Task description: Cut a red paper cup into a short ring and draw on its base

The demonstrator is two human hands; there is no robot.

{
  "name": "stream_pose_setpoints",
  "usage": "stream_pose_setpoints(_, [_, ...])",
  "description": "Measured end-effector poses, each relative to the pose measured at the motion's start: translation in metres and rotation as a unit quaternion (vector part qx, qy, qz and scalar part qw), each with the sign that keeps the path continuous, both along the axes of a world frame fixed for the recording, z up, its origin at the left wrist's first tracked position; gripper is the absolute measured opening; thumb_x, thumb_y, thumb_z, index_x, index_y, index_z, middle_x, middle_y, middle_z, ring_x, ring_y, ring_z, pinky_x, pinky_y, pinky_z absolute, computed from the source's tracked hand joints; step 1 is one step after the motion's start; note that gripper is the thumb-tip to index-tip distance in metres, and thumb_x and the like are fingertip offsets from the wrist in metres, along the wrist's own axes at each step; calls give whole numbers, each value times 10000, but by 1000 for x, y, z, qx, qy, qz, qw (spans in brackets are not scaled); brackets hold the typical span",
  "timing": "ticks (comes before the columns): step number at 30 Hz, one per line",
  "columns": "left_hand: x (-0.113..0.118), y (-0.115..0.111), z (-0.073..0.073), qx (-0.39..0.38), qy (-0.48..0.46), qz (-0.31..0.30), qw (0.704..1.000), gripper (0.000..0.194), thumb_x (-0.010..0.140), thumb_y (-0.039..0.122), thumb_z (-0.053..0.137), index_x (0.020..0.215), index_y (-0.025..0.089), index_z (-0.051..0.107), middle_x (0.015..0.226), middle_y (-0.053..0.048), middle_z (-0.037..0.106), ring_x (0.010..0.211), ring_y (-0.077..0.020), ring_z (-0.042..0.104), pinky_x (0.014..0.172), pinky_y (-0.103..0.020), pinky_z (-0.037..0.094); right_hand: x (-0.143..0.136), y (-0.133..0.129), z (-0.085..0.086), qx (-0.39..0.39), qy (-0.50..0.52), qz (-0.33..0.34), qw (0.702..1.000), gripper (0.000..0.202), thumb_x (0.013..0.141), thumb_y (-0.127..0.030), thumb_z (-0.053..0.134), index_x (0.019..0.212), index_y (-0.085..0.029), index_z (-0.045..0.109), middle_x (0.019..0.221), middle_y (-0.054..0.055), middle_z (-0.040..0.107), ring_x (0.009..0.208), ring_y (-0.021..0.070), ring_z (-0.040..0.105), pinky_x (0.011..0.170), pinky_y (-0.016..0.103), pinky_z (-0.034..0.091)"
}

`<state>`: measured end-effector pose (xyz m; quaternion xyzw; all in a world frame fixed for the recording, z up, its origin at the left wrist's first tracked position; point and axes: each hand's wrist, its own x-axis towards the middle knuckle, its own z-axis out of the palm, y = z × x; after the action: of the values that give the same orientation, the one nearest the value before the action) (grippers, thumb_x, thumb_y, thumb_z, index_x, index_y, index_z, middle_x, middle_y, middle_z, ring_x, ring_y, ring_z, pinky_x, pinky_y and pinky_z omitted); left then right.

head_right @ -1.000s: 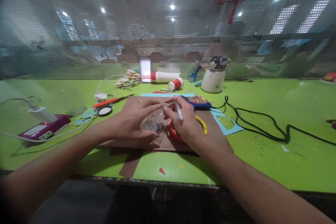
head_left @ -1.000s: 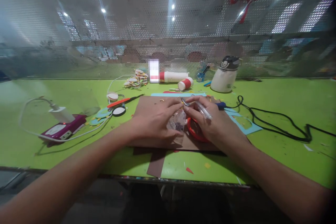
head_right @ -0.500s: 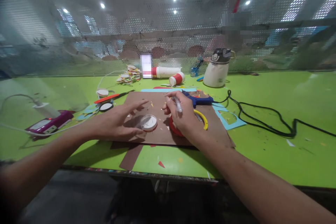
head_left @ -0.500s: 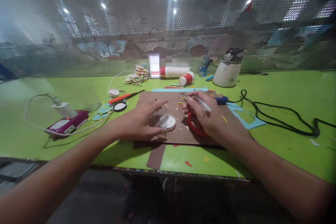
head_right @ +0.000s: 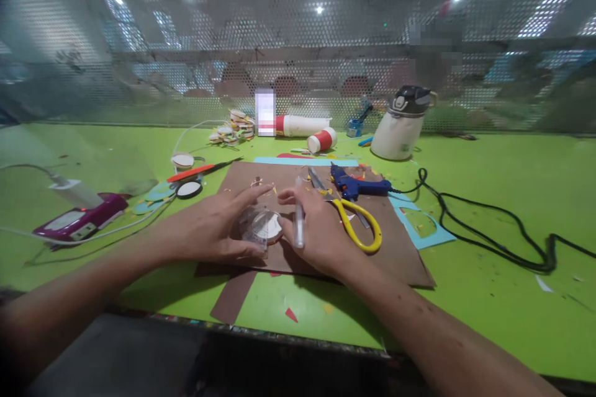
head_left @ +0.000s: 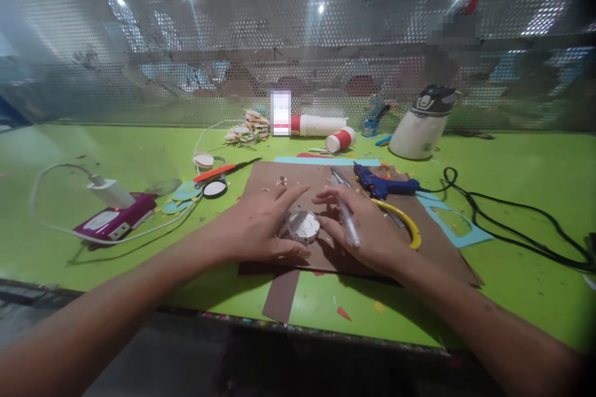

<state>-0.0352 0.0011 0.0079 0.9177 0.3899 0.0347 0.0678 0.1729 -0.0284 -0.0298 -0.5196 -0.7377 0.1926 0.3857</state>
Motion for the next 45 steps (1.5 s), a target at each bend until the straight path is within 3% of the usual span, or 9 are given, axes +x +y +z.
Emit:
stream_pose_setpoints(5, [1, 1, -4, -23, -10, 13, 1000, 947, 767, 608, 638, 1522, 204, 233, 1448, -208, 448, 1248, -387, 518, 963, -472, 450, 4, 1, -2, -33, -101, 40, 994, 419, 745, -164, 686, 1146, -189, 567, 1150, 108, 586, 1000, 236, 584, 885, 430, 487])
stream_pose_setpoints(10, [-3, 5, -8, -43, -24, 7, 999, 950, 777, 578, 646, 1529, 203, 203, 1523, -181, 370, 1311, -366, 465, 1026, -472, 418, 6, 3, -5, -23, -154, 77, 985, 432, 786, -250, 696, 1192, -208, 554, 1112, 97, 568, 1022, 254, 539, 873, 432, 462])
stream_pose_setpoints(18, [-5, 6, -15, -49, -32, 3, 998, 933, 786, 574, 635, 1525, 200, 205, 1556, -181, 315, 1330, -375, 442, 1021, -495, 430, 2, 0, -10, 26, -166, 56, 984, 339, 818, -286, 700, 1127, -212, 581, 1027, 89, 551, 976, 261, 524, 808, 400, 446])
stream_pose_setpoints(45, [-7, 8, -13, -57, -30, -22, 998, 869, 827, 558, 607, 1521, 219, 209, 1547, -155, 345, 1373, -333, 404, 1061, -447, 401, 1, -6, -7, 44, -193, 67, 978, 380, 854, -261, 659, 1211, -213, 538, 1046, 106, 597, 1011, 291, 506, 801, 439, 460])
